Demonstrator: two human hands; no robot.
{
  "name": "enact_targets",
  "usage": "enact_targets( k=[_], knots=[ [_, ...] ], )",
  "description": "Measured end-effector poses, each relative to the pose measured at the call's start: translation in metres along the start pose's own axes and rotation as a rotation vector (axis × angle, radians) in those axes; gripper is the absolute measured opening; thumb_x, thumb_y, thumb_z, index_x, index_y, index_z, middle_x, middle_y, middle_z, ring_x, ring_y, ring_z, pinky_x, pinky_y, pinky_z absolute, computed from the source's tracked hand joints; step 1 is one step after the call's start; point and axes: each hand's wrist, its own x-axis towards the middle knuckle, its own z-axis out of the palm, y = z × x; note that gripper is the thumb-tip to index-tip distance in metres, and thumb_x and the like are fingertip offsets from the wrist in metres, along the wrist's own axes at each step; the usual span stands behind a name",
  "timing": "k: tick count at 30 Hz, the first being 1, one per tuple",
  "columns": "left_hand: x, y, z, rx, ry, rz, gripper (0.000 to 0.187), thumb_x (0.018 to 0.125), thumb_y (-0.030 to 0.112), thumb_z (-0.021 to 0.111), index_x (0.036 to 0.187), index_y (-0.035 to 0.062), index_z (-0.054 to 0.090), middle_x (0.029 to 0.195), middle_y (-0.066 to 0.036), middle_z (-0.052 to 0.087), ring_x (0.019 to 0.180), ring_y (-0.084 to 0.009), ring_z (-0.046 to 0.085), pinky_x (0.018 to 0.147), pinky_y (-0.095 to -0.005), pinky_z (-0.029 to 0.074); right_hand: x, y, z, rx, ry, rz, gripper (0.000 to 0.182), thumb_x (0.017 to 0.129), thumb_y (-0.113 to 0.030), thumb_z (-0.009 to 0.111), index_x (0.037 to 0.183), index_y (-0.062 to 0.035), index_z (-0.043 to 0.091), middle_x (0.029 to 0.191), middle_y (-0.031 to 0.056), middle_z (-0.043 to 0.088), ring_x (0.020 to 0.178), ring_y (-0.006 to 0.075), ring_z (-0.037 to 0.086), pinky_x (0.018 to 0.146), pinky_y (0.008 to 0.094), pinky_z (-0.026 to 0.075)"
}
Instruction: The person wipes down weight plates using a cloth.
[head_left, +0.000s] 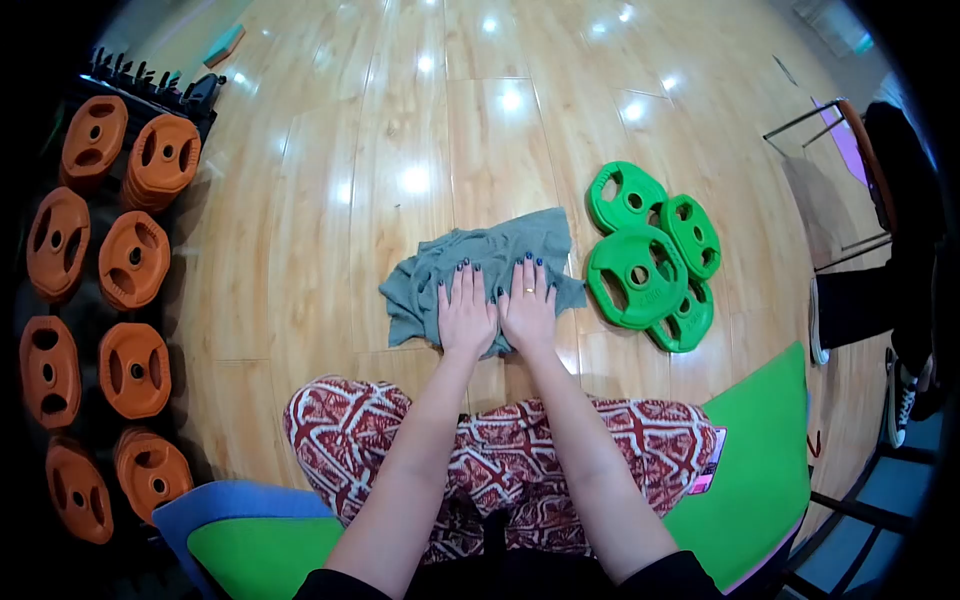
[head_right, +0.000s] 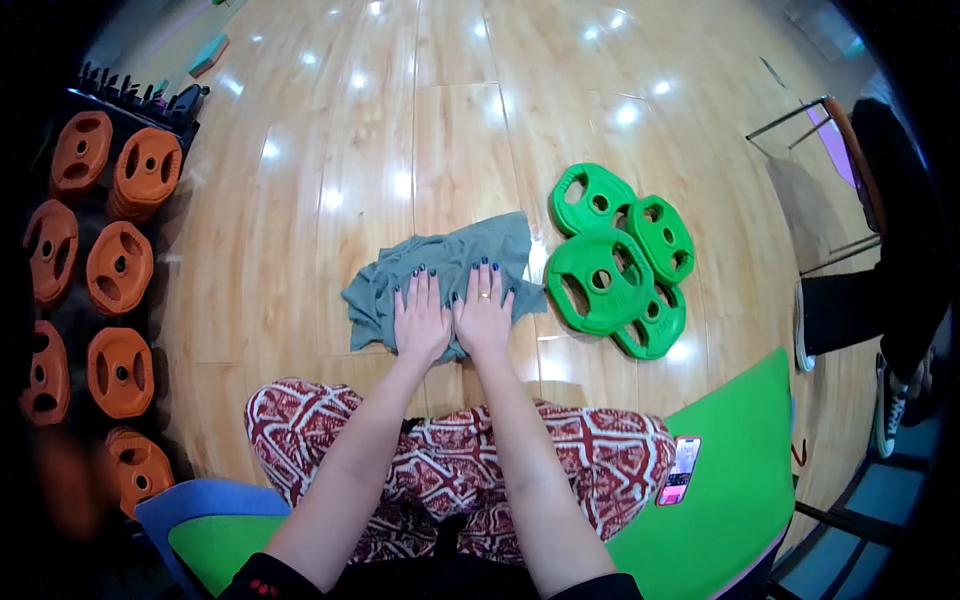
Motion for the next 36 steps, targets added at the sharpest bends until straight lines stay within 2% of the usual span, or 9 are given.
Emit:
enact_targets(
  k=[9, 13, 16, 18, 19, 20, 26, 31, 36],
  knots=[
    [-0.065, 0.01, -0.02, -0.02, -0.304, -0.003, 0.058, 0.082, 0.026, 0.039, 0.134, 0.0054, 0.022, 0.142, -0.007, 0.015, 0.132, -0.0197, 0.012, 0.106, -0.0411, 0.013, -0.066, 0.002, -0.014, -0.033, -0.2, -0.005, 0.058, 0.083, -0.031, 0.044, 0.133, -0.0085, 0.025, 0.141, 0.0057, 0.021, 0.131, 0.0225, 0.014, 0.1, 0.0484, 0.024],
    [-0.07, -0.005, 0.01, 0.033, -0.161, 0.098, 0.051, 0.082, 0.02, 0.041, 0.13, 0.0061, 0.032, 0.139, -0.008, 0.024, 0.13, -0.0209, 0.018, 0.103, -0.041, 0.021, -0.066, 0.013, 0.007, -0.02, 0.01, -0.148, 0.039, 0.082, -0.026, 0.046, 0.116, -0.0058, 0.047, 0.125, 0.0088, 0.042, 0.118, 0.0249, 0.036, 0.095, 0.0448, 0.031],
    [-0.053, -0.007, 0.003, 0.128, 0.133, 0.215, 0.034, 0.079, 0.014, 0.043, 0.111, 0.0059, 0.052, 0.121, -0.012, 0.049, 0.113, -0.0231, 0.046, 0.088, -0.038, 0.041, -0.05, 0.013, -0.015, 0.007, 0.042, -0.245, 0.027, 0.081, -0.023, 0.048, 0.096, -0.0041, 0.059, 0.102, 0.013, 0.058, 0.098, 0.0258, 0.054, 0.087, 0.0412, 0.038],
    [-0.031, 0.004, -0.051, 0.138, -0.285, 0.151, 0.018, 0.075, 0.012, 0.046, 0.084, 0.0069, 0.061, 0.089, -0.01, 0.063, 0.081, -0.0245, 0.062, 0.065, -0.0356, 0.05, -0.042, 0.006, -0.048, 0.052, -0.057, -0.242, 0.023, 0.08, -0.023, 0.05, 0.088, -0.0046, 0.062, 0.09, 0.0148, 0.062, 0.088, 0.026, 0.058, 0.083, 0.0397, 0.041],
    [-0.023, -0.003, -0.051, 0.082, 0.047, 0.233, 0.013, 0.074, 0.011, 0.047, 0.071, 0.008, 0.06, 0.073, -0.01, 0.063, 0.064, -0.0257, 0.062, 0.054, -0.0363, 0.05, -0.031, -0.001, -0.063, 0.147, -0.072, -0.129, 0.024, 0.081, -0.023, 0.049, 0.088, -0.0047, 0.062, 0.087, 0.0167, 0.061, 0.085, 0.0276, 0.058, 0.079, 0.0395, 0.043],
    [-0.011, -0.003, -0.071, 0.038, 0.061, 0.179, 0.012, 0.073, 0.011, 0.047, 0.07, 0.0076, 0.059, 0.074, -0.012, 0.062, 0.068, -0.0269, 0.062, 0.056, -0.0378, 0.05, -0.02, -0.005, -0.073, 0.245, -0.08, -0.017, 0.025, 0.081, -0.024, 0.049, 0.088, -0.0048, 0.062, 0.085, 0.0186, 0.06, 0.082, 0.0291, 0.059, 0.074, 0.0394, 0.045],
    [0.046, -0.042, -0.16, -0.488, 0.357, -0.24, 0.023, 0.077, 0.017, 0.046, 0.087, 0.0069, 0.064, 0.083, -0.02, 0.06, 0.081, -0.0345, 0.058, 0.072, -0.0399, 0.046, 0.006, 0.025, -0.089, 0.584, 0.029, 0.075, 0.027, 0.083, -0.026, 0.045, 0.093, -0.0046, 0.059, 0.087, 0.0201, 0.059, 0.083, 0.0357, 0.056, 0.072, 0.0412, 0.045],
    [0.061, -0.106, -0.191, -1.162, 0.544, -0.357, 0.017, 0.081, 0.005, 0.051, 0.093, -0.0022, 0.06, 0.077, -0.008, 0.062, 0.067, -0.0113, 0.059, 0.059, -0.023, 0.048, -0.002, 0.069, -0.059, 0.373, -0.142, 0.286, 0.039, 0.082, -0.032, 0.045, 0.106, -0.0021, 0.052, 0.094, 0.0241, 0.058, 0.087, 0.0387, 0.056, 0.075, 0.0417, 0.044],
    [0.05, -0.13, -0.175, -1.298, 0.562, -0.419, 0.018, 0.085, 0.009, 0.05, 0.099, 0.0002, 0.055, 0.087, -0.004, 0.059, 0.073, -0.0095, 0.056, 0.057, -0.0202, 0.046, -0.005, 0.071, -0.024, 0.416, -0.423, 0.362, 0.062, 0.081, -0.04, 0.043, 0.121, 0.0048, 0.028, 0.103, 0.0308, 0.053, 0.095, 0.0398, 0.054, 0.083, 0.0435, 0.042]
  ],
)
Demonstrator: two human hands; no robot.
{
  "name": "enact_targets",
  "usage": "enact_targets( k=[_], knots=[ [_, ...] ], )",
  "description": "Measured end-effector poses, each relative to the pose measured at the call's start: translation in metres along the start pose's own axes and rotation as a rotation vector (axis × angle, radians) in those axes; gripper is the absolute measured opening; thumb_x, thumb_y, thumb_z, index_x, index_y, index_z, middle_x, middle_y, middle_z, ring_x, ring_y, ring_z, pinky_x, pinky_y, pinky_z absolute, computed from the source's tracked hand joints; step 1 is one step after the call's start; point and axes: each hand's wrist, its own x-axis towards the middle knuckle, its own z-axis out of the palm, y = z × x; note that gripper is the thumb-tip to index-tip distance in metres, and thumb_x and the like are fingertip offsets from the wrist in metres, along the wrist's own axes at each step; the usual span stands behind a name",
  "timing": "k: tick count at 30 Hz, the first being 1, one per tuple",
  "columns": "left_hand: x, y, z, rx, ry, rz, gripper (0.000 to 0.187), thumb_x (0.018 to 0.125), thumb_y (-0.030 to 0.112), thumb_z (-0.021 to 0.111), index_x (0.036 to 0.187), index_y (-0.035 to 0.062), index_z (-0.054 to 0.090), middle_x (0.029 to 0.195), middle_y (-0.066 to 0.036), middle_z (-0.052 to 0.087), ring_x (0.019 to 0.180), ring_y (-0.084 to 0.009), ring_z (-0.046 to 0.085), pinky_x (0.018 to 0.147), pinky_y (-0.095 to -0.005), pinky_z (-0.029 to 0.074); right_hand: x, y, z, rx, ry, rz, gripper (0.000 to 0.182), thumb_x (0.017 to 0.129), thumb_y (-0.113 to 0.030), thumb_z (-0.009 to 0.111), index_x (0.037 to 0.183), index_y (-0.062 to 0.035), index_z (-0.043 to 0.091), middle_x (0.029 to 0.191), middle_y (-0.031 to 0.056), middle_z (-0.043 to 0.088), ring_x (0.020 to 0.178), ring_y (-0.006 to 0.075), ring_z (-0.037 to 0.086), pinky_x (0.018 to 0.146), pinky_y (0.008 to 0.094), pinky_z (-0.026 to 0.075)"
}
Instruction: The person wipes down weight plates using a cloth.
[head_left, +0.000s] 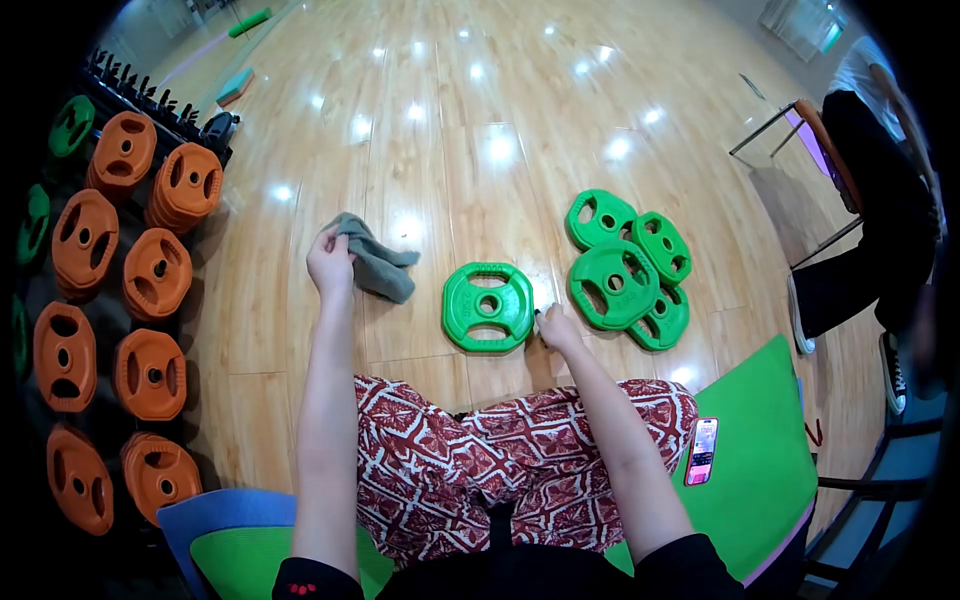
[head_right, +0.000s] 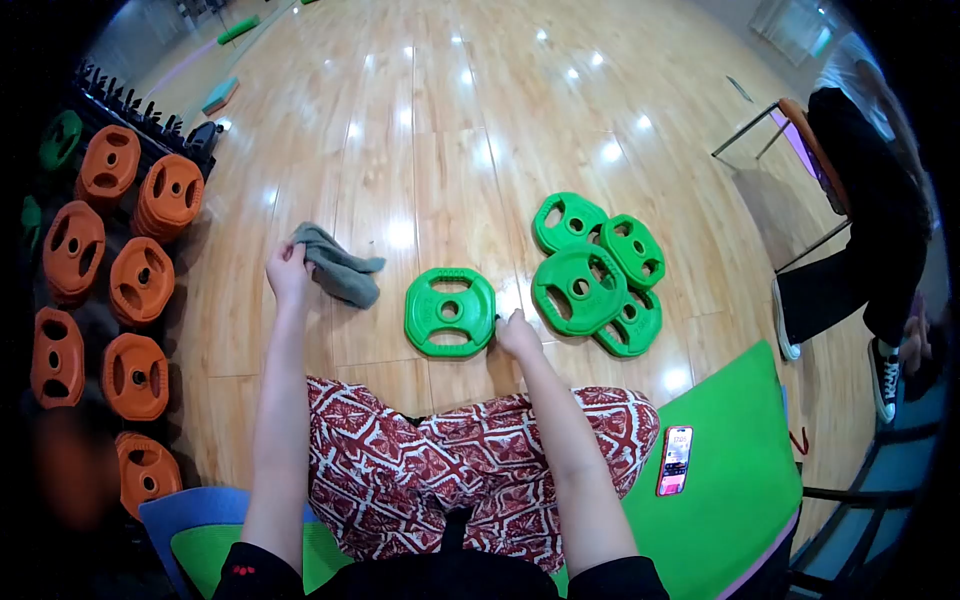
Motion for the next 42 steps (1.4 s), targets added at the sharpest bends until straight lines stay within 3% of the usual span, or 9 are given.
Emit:
enact_targets(
  k=[9, 13, 15, 23, 33, 36, 39, 41, 42],
  knots=[
    [0.002, 0.029, -0.011, -0.043, 0.03, -0.144, 0.021, 0.084, 0.008, 0.05, 0.102, -0.0008, 0.055, 0.089, -0.007, 0.058, 0.078, -0.0129, 0.057, 0.064, -0.0243, 0.048, -0.01, -0.028, 0.024, 0.002, 0.039, -0.104, 0.075, 0.078, -0.042, 0.05, 0.129, 0.004, 0.018, 0.093, 0.0306, 0.056, 0.085, 0.0417, 0.056, 0.075, 0.0452, 0.045],
    [0.017, 0.03, -0.023, -0.189, 0.102, -0.087, 0.02, 0.084, 0.009, 0.051, 0.101, -0.0012, 0.055, 0.09, -0.006, 0.058, 0.079, -0.0134, 0.056, 0.068, -0.0261, 0.047, -0.011, -0.028, 0.02, -0.091, 0.025, -0.103, 0.075, 0.078, -0.041, 0.051, 0.128, 0.0043, 0.019, 0.087, 0.0289, 0.058, 0.08, 0.0413, 0.057, 0.071, 0.0454, 0.046],
    [0.021, 0.036, -0.023, -0.28, 0.255, 0.015, 0.02, 0.084, 0.008, 0.051, 0.101, -0.0016, 0.054, 0.093, -0.007, 0.057, 0.082, -0.0134, 0.056, 0.072, -0.0268, 0.046, -0.011, -0.027, 0.02, -0.124, 0.027, -0.119, 0.075, 0.078, -0.041, 0.051, 0.128, 0.0048, 0.02, 0.085, 0.0284, 0.058, 0.079, 0.041, 0.058, 0.069, 0.0454, 0.046],
    [0.015, 0.046, -0.013, -0.28, 0.296, 0.078, 0.021, 0.086, 0.007, 0.049, 0.104, -0.0018, 0.051, 0.097, -0.008, 0.056, 0.086, -0.0136, 0.055, 0.075, -0.0268, 0.046, -0.019, -0.038, 0.02, -0.06, -0.014, -0.302, 0.086, 0.067, -0.038, 0.067, 0.123, 0.0049, 0.018, 0.083, 0.0262, 0.058, 0.076, 0.0396, 0.058, 0.066, 0.0442, 0.047],
    [0.009, 0.056, -0.011, -0.268, 0.294, 0.121, 0.02, 0.086, 0.008, 0.049, 0.102, -0.0044, 0.053, 0.096, -0.008, 0.056, 0.085, -0.0123, 0.054, 0.074, -0.0258, 0.046, -0.019, -0.104, 0.08, 0.019, -0.053, -0.339, 0.093, 0.069, -0.037, 0.067, 0.126, 0.0094, 0.01, 0.082, 0.0273, 0.058, 0.072, 0.0404, 0.058, 0.062, 0.0428, 0.048],
    [0.006, 0.055, -0.004, -0.274, 0.228, 0.109, 0.017, 0.086, 0.009, 0.049, 0.1, 0.0002, 0.055, 0.092, -0.004, 0.057, 0.079, -0.0089, 0.055, 0.068, -0.0213, 0.045, -0.019, -0.138, 0.109, 0.119, -0.055, -0.399, 0.094, 0.072, -0.031, 0.064, 0.127, 0.0154, 0.004, 0.08, 0.0295, 0.057, 0.07, 0.0395, 0.059, 0.061, 0.0418, 0.049],
    [-0.002, 0.05, 0.005, -0.253, 0.013, 0.092, 0.018, 0.085, 0.008, 0.051, 0.1, 0.0, 0.057, 0.086, -0.002, 0.058, 0.073, -0.0075, 0.055, 0.062, -0.0198, 0.045, -0.007, -0.165, 0.128, 0.098, -0.096, -0.359, 0.094, 0.071, -0.029, 0.066, 0.128, 0.0118, 0.003, 0.08, 0.0292, 0.057, 0.072, 0.0408, 0.058, 0.062, 0.0432, 0.047],
    [-0.001, 0.035, 0.011, -0.019, -0.135, 0.106, 0.019, 0.084, 0.007, 0.053, 0.101, -0.0007, 0.058, 0.083, -0.002, 0.059, 0.07, -0.0069, 0.054, 0.059, -0.0192, 0.044, 0.0, -0.176, 0.13, 0.127, -0.066, -0.374, 0.094, 0.07, -0.029, 0.066, 0.128, 0.0118, 0.004, 0.08, 0.0284, 0.057, 0.071, 0.0401, 0.058, 0.062, 0.0427, 0.047],
    [-0.008, 0.037, 0.017, 0.034, -0.146, 0.08, 0.021, 0.081, 0.004, 0.053, 0.099, -0.0061, 0.057, 0.087, -0.008, 0.061, 0.077, -0.0118, 0.058, 0.069, -0.023, 0.047, 0.004, -0.178, 0.128, 0.143, -0.085, -0.401, 0.094, 0.07, -0.028, 0.067, 0.128, 0.0108, 0.004, 0.081, 0.0281, 0.058, 0.072, 0.0398, 0.058, 0.062, 0.0425, 0.047]
  ],
)
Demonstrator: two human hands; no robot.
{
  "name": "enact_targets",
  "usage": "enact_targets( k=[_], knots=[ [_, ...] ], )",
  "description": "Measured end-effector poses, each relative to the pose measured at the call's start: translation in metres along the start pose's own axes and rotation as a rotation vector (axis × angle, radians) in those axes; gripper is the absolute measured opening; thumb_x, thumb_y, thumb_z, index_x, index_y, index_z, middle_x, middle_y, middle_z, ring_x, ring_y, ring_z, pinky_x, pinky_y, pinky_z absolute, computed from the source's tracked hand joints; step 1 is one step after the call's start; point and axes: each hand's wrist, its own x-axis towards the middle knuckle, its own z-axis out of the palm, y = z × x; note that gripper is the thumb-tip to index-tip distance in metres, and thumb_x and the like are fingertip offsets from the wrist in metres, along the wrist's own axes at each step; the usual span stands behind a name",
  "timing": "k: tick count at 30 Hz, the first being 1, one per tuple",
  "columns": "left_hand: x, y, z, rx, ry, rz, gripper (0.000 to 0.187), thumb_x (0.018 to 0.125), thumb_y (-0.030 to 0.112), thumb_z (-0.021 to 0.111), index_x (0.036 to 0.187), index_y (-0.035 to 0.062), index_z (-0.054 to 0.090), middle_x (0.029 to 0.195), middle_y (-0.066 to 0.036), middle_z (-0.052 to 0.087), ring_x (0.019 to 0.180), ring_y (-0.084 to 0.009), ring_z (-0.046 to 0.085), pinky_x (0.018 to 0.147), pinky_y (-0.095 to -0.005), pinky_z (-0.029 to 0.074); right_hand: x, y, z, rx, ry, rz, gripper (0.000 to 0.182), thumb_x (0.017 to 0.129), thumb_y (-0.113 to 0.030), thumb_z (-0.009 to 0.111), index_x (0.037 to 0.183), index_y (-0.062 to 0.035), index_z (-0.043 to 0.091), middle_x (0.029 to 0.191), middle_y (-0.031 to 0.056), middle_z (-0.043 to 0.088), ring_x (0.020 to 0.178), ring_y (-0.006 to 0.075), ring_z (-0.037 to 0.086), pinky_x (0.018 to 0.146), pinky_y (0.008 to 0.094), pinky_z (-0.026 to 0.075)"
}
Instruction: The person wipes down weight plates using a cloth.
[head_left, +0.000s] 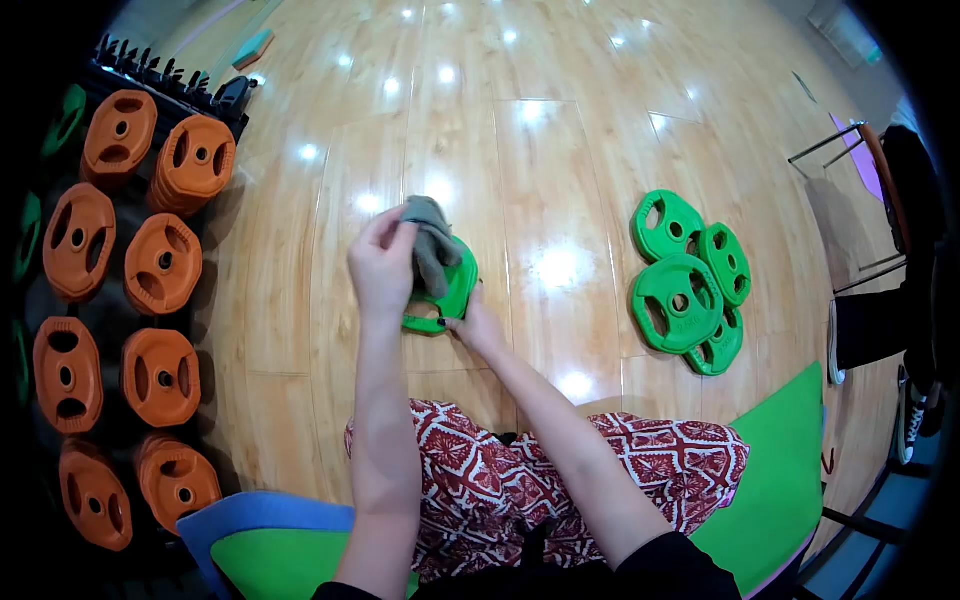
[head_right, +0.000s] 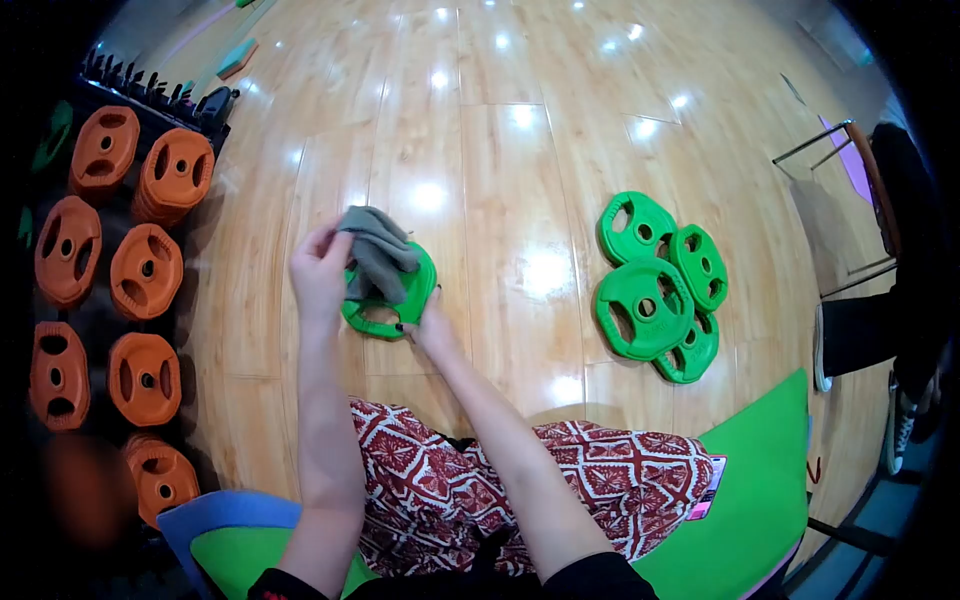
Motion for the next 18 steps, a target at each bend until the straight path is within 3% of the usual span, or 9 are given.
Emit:
enact_targets(
  k=[1, 2, 6, 9, 11, 13, 15, 18],
  knots=[
    [-0.003, -0.004, 0.005, -0.039, -0.049, 0.001, 0.021, 0.081, 0.004, 0.054, 0.099, -0.0058, 0.058, 0.086, -0.009, 0.062, 0.077, -0.0117, 0.059, 0.069, -0.0226, 0.047, 0.003, 0.001, -0.002, 0.017, -0.016, -0.026, 0.094, 0.07, -0.028, 0.067, 0.129, 0.0099, 0.004, 0.082, 0.0277, 0.058, 0.073, 0.0395, 0.058, 0.063, 0.0423, 0.048],
    [-0.004, -0.011, 0.008, -0.018, -0.084, 0.011, 0.021, 0.08, 0.004, 0.054, 0.099, -0.0059, 0.058, 0.086, -0.009, 0.063, 0.077, -0.0114, 0.059, 0.069, -0.0225, 0.047, 0.005, 0.0, -0.003, 0.025, -0.058, 0.087, 0.093, 0.069, -0.025, 0.068, 0.129, 0.0063, 0.005, 0.085, 0.0275, 0.058, 0.077, 0.0387, 0.058, 0.066, 0.0419, 0.047],
    [-0.015, -0.03, 0.033, -0.038, -0.22, -0.008, 0.022, 0.079, 0.003, 0.054, 0.098, -0.0059, 0.058, 0.083, -0.009, 0.064, 0.074, -0.0102, 0.059, 0.067, -0.0219, 0.047, -0.001, 0.003, -0.009, 0.037, -0.001, 0.044, 0.091, 0.069, -0.024, 0.068, 0.13, 0.0021, 0.006, 0.087, 0.0259, 0.058, 0.079, 0.0383, 0.058, 0.069, 0.0419, 0.047],
    [-0.034, -0.035, 0.052, 0.065, -0.345, 0.002, 0.021, 0.079, 0.004, 0.054, 0.096, -0.0052, 0.059, 0.081, -0.01, 0.064, 0.072, -0.0107, 0.06, 0.066, -0.0224, 0.047, -0.01, 0.029, -0.051, 0.075, 0.114, -0.085, 0.076, 0.071, -0.025, 0.064, 0.128, -0.0024, 0.019, 0.093, 0.0226, 0.059, 0.084, 0.0368, 0.057, 0.072, 0.0408, 0.047],
    [-0.054, -0.044, 0.07, 0.117, -0.446, 0.016, 0.021, 0.077, 0.006, 0.055, 0.094, -0.0042, 0.06, 0.083, -0.013, 0.065, 0.072, -0.0135, 0.061, 0.066, -0.0242, 0.047, -0.018, 0.069, -0.123, -0.113, 0.161, 0.129, 0.06, 0.072, -0.024, 0.062, 0.12, -0.001, 0.034, 0.094, 0.0219, 0.059, 0.086, 0.0353, 0.057, 0.073, 0.0404, 0.046],
    [-0.067, -0.045, 0.078, 0.118, -0.506, -0.027, 0.021, 0.077, 0.006, 0.055, 0.095, -0.0039, 0.06, 0.082, -0.013, 0.065, 0.073, -0.0132, 0.061, 0.066, -0.0243, 0.047, -0.042, 0.094, -0.18, -0.271, 0.329, 0.151, 0.049, 0.073, -0.025, 0.059, 0.113, -0.0009, 0.045, 0.094, 0.0214, 0.058, 0.085, 0.034, 0.057, 0.074, 0.0414, 0.046],
    [-0.074, -0.055, 0.082, 0.091, -0.55, -0.05, 0.023, 0.076, 0.008, 0.056, 0.095, -0.0023, 0.061, 0.082, -0.014, 0.065, 0.073, -0.0147, 0.062, 0.066, -0.025, 0.047, -0.066, 0.12, -0.233, -0.486, 0.381, 0.171, 0.043, 0.072, -0.027, 0.06, 0.104, 0.0001, 0.047, 0.103, 0.0224, 0.052, 0.094, 0.0352, 0.052, 0.075, 0.0422, 0.045],
    [-0.079, -0.054, 0.085, 0.301, -0.656, -0.013, 0.026, 0.073, 0.012, 0.058, 0.095, 0.0004, 0.061, 0.082, -0.017, 0.064, 0.073, -0.0209, 0.063, 0.065, -0.0276, 0.048, -0.088, 0.156, -0.289, -0.737, 0.541, 0.322, 0.038, 0.073, -0.029, 0.058, 0.098, -0.0019, 0.049, 0.107, 0.0195, 0.05, 0.097, 0.0338, 0.05, 0.076, 0.0442, 0.045]
  ],
)
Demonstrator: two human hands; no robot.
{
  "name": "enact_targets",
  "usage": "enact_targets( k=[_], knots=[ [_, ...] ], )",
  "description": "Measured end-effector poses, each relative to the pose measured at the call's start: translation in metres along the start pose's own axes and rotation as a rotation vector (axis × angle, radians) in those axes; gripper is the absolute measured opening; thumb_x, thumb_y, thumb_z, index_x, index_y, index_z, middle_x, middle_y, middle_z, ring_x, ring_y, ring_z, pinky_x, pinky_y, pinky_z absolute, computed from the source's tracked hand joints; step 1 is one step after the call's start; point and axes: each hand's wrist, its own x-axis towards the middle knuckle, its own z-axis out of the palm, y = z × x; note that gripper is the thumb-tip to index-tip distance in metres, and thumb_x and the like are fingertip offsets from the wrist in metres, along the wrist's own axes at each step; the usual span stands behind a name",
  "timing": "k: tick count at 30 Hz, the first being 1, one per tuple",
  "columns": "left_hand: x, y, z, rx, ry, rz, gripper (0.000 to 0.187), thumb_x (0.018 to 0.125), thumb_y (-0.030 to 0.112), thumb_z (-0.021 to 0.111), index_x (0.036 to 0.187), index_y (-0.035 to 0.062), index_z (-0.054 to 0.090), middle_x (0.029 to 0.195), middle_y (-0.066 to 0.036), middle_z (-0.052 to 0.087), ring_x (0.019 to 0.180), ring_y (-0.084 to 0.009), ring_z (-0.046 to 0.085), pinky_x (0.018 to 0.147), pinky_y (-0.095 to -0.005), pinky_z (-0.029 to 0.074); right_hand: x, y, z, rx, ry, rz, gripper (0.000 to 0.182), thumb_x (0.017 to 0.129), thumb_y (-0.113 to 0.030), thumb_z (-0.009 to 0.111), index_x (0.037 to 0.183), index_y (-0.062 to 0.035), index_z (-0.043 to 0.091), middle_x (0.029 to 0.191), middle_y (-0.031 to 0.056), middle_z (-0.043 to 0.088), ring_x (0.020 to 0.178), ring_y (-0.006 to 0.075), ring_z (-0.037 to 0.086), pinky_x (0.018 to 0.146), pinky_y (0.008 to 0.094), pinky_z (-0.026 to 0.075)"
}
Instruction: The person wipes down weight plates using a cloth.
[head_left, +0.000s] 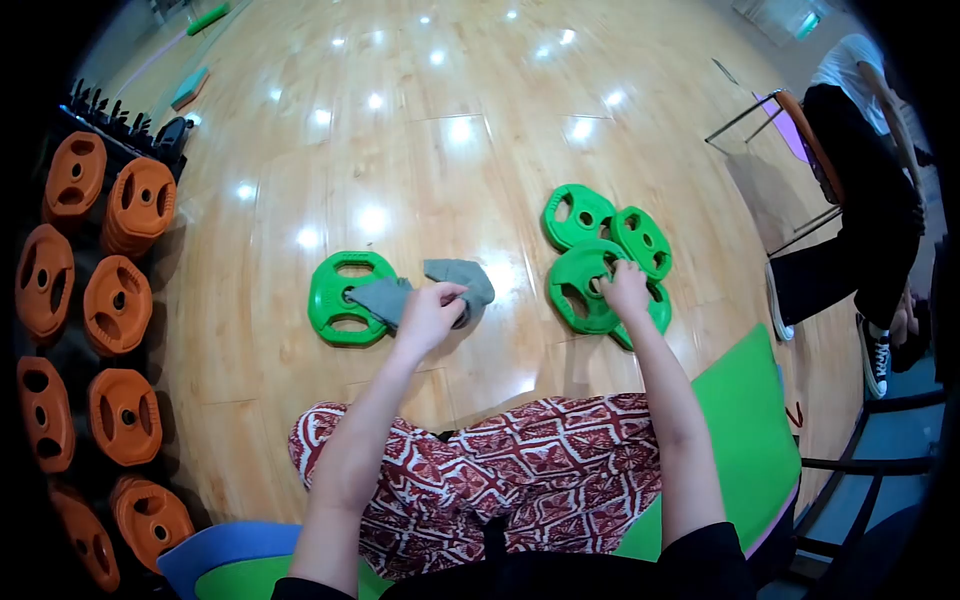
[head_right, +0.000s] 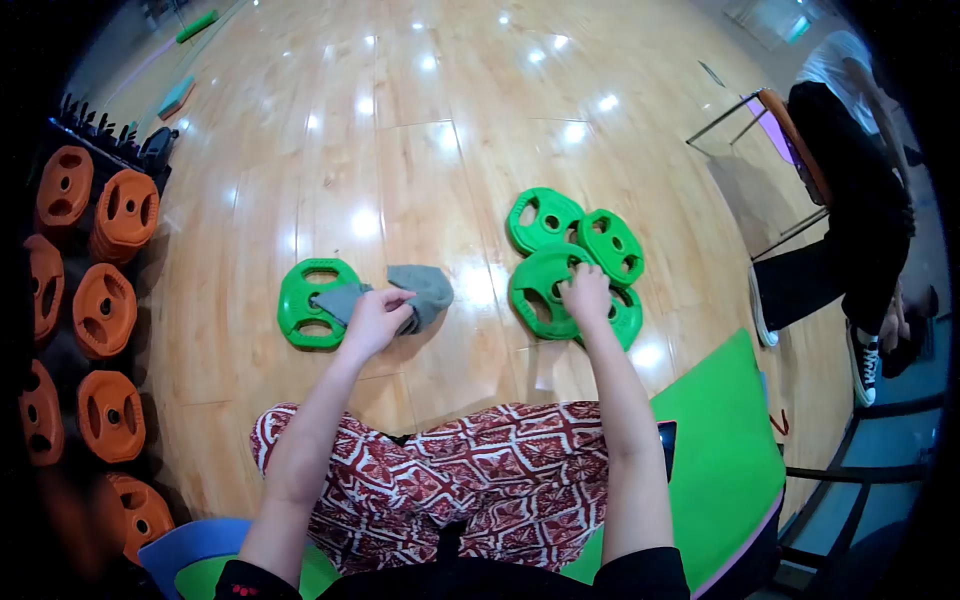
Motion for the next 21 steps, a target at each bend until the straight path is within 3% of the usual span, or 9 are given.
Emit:
enact_targets(
  k=[5, 7, 8, 12, 15, 18, 21],
  knots=[
    [0.009, -0.02, -0.005, 0.047, -0.008, -0.011, 0.025, 0.071, 0.011, 0.057, 0.093, -0.0002, 0.062, 0.081, -0.017, 0.063, 0.072, -0.0229, 0.063, 0.065, -0.029, 0.048, 0.022, 0.047, 0.007, -0.121, 0.115, 0.09, 0.038, 0.075, -0.033, 0.057, 0.096, -0.0039, 0.047, 0.102, 0.0184, 0.054, 0.093, 0.0318, 0.054, 0.072, 0.0455, 0.046],
    [0.01, -0.025, -0.009, 0.08, 0.004, 0.013, 0.024, 0.072, 0.011, 0.057, 0.092, -0.0005, 0.062, 0.08, -0.017, 0.063, 0.072, -0.0226, 0.063, 0.065, -0.0288, 0.048, 0.022, 0.036, -0.002, -0.132, -0.155, 0.195, 0.04, 0.075, -0.036, 0.057, 0.098, -0.0057, 0.045, 0.092, 0.016, 0.059, 0.084, 0.0311, 0.059, 0.069, 0.0455, 0.047],
    [0.012, -0.029, -0.01, 0.065, 0.009, 0.011, 0.022, 0.072, 0.01, 0.057, 0.091, -0.0009, 0.062, 0.079, -0.017, 0.063, 0.072, -0.0226, 0.063, 0.066, -0.0285, 0.048, 0.026, 0.043, 0.012, -0.141, -0.119, 0.164, 0.045, 0.076, -0.038, 0.055, 0.103, -0.0054, 0.039, 0.083, 0.0168, 0.06, 0.075, 0.033, 0.06, 0.064, 0.0454, 0.047],
    [0.015, -0.006, -0.02, 0.177, -0.001, -0.051, 0.021, 0.074, 0.009, 0.057, 0.091, -0.0014, 0.062, 0.079, -0.016, 0.064, 0.071, -0.0206, 0.063, 0.065, -0.0277, 0.048, 0.031, 0.043, 0.016, -0.109, -0.139, 0.199, 0.046, 0.075, -0.037, 0.056, 0.104, -0.0066, 0.038, 0.083, 0.0175, 0.06, 0.076, 0.0328, 0.06, 0.064, 0.0444, 0.048],
    [0.022, -0.009, -0.029, 0.156, 0.095, -0.056, 0.02, 0.074, 0.008, 0.057, 0.091, -0.0013, 0.062, 0.077, -0.014, 0.064, 0.07, -0.0184, 0.063, 0.065, -0.027, 0.048, 0.029, 0.043, 0.005, -0.138, -0.114, 0.206, 0.038, 0.073, -0.034, 0.059, 0.097, -0.0065, 0.049, 0.076, 0.0144, 0.063, 0.074, 0.0287, 0.062, 0.061, 0.0395, 0.049],
    [0.023, -0.002, -0.041, 0.142, 0.171, -0.052, 0.019, 0.076, 0.008, 0.056, 0.091, -0.0016, 0.062, 0.076, -0.013, 0.064, 0.07, -0.0158, 0.063, 0.064, -0.0256, 0.048, 0.022, 0.047, -0.007, -0.217, -0.285, 0.201, 0.033, 0.065, -0.036, 0.065, 0.08, -0.0061, 0.065, 0.086, 0.0123, 0.064, 0.078, 0.0271, 0.062, 0.066, 0.0367, 0.05],
    [0.025, 0.0, -0.051, 0.136, 0.229, -0.061, 0.019, 0.076, 0.006, 0.056, 0.091, -0.0025, 0.062, 0.077, -0.012, 0.065, 0.07, -0.0147, 0.063, 0.064, -0.0246, 0.048, 0.011, 0.047, -0.022, -0.197, -0.368, 0.156, 0.037, 0.067, -0.038, 0.062, 0.082, -0.0048, 0.064, 0.085, 0.0148, 0.064, 0.079, 0.0295, 0.062, 0.067, 0.038, 0.049]
  ],
)
